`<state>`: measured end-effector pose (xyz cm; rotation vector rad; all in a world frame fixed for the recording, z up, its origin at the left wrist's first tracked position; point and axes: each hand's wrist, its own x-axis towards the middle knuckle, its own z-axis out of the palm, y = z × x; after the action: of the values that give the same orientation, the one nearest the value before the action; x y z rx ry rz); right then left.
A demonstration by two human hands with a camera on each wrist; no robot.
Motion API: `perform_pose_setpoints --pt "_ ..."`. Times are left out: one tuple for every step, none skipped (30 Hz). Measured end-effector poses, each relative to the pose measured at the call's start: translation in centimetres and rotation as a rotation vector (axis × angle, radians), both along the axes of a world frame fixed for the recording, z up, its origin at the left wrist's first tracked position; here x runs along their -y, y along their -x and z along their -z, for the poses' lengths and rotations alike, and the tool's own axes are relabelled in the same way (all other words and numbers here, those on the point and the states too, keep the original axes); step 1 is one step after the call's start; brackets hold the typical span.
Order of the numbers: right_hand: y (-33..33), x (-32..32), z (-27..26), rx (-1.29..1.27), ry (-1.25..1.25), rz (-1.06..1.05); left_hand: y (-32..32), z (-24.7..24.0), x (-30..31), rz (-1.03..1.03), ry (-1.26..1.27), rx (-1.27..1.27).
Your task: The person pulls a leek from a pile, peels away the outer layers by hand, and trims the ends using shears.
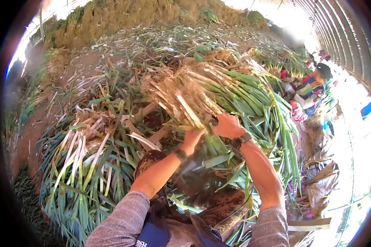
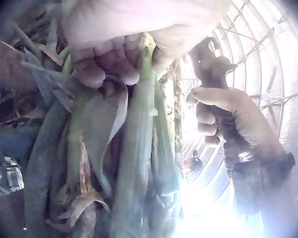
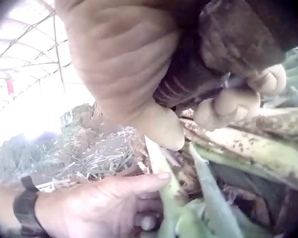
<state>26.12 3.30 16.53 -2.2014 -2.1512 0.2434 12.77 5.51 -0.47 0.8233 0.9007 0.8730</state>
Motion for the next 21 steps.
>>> perform_pose_setpoints --pt "-0.2 -0.3 0.1 0.011 -0.02 -0.014 0.2 -0.3 -0.2 0.024 0.078 0.006" --pt "-0.4 -0.4 0.1 0.015 -0.027 -0.012 0.5 -0.5 -0.1 0.026 0.071 0.01" --pt "0.4 0.2 -1.3 0.023 0.078 -0.045 0.7 -0.3 0.1 0.034 0.083 0.037" --pt "0.8 0.5 -2.2 0.032 0.187 -0.077 1.0 0.0 0.1 0.043 0.098 0.067" --pt "0.5 0.5 -1.9 0.031 0.143 -0.058 1.6 0.3 -0.1 0.114 0.107 0.082" --pt "0.3 0.7 -1.9 0.035 0.145 -0.055 2.1 0.4 0.2 0.117 0.108 0.086" --pt "0.3 0.8 -2.0 0.074 0.156 -0.105 2.5 0.4 0.3 0.125 0.085 0.116" --pt "0.3 0.9 -2.0 0.114 0.166 -0.157 3.0 0.3 0.2 0.132 0.06 0.145" --pt "0.8 1.5 -2.2 0.089 0.193 -0.188 3.6 0.0 0.4 0.138 0.079 0.147" --pt "1.0 2.1 -2.5 0.093 0.201 -0.186 3.9 1.1 0.0 0.14 0.086 0.152" --pt "1.0 2.9 -2.9 0.021 0.16 -0.149 4.1 2.5 -0.5 0.104 0.076 0.216" --pt "1.3 3.7 -3.3 -0.052 0.12 -0.107 4.2 3.6 -0.7 0.071 0.069 0.278" --pt "0.4 4.0 -2.6 -0.037 0.067 -0.096 4.4 3.2 -1.0 0.038 0.126 0.312" --pt "-0.5 4.7 -2.0 -0.035 0.078 -0.083 3.9 5.1 -2.3 -0.04 0.068 0.328" --pt "-1.0 5.6 -1.7 -0.018 0.184 -0.07 4.2 4.7 -2.6 -0.045 0.073 0.378" --pt "-1.7 6.4 -1.2 0.0 0.291 -0.061 4.4 4.3 -2.8 -0.055 0.077 0.431" --pt "-3.2 7.2 0.4 0.045 0.28 -0.133 4.5 3.9 -3.0 -0.055 0.089 0.44" --pt "-3.2 8.5 0.3 0.052 0.292 -0.131 4.7 3.8 -3.3 -0.116 0.124 0.453" --pt "-2.8 10.0 -0.1 0.035 0.265 -0.085 4.8 4.1 -3.7 -0.175 0.159 0.463" --pt "-2.5 11.4 -0.3 0.019 0.236 -0.037 4.7 4.3 -4.0 -0.173 0.169 0.467" --pt "-2.4 12.7 -0.3 0.023 0.246 -0.029 4.3 5.2 -4.5 -0.211 0.144 0.431"
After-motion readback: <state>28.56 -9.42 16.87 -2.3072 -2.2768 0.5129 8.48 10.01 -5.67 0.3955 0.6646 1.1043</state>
